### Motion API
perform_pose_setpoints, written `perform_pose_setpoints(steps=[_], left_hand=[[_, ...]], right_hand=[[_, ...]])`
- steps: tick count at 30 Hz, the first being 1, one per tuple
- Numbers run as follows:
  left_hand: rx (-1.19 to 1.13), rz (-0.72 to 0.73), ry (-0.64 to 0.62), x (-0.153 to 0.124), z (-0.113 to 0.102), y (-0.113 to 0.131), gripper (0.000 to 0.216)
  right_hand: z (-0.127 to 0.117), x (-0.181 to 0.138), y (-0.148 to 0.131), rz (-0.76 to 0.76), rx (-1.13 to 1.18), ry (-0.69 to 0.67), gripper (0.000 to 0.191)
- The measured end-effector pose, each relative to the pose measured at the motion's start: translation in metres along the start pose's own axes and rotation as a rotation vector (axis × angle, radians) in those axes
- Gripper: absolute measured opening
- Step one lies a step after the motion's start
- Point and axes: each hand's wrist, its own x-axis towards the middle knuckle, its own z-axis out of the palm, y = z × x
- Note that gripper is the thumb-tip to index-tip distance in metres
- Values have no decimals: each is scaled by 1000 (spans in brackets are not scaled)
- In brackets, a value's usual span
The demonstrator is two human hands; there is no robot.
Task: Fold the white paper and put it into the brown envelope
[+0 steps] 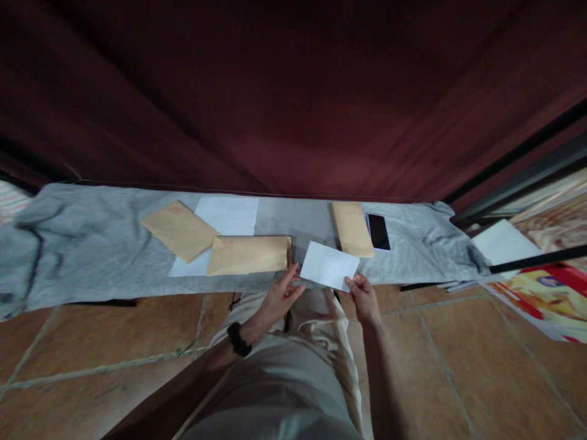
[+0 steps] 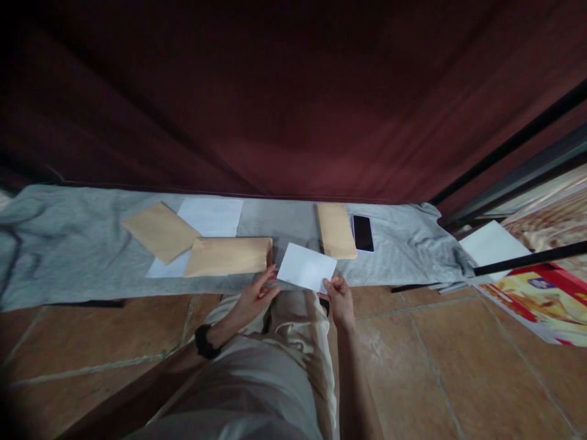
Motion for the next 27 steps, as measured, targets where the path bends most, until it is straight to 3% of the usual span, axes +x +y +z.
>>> perform_pose_setpoints(steps=[5,9,14,19,27], left_hand=[[-357,-143,78,12,9,21,45],[-410,-192,90,12,4,24,38],[-452,-246,21,7,-4,22,40],[-543,-306,-55,6,-15,24,48],[-382,-213,-91,8,-17,13,49]], right_hand=[[2,-16,-8,80,-13,-144,43],[11,-22,-14,116,-20,-250,37],[18,-24,-13,150,-21,-382,41],[20,-20,-7,122,-27,-368,40],[25,-17,-7,85,-50,-355,41]])
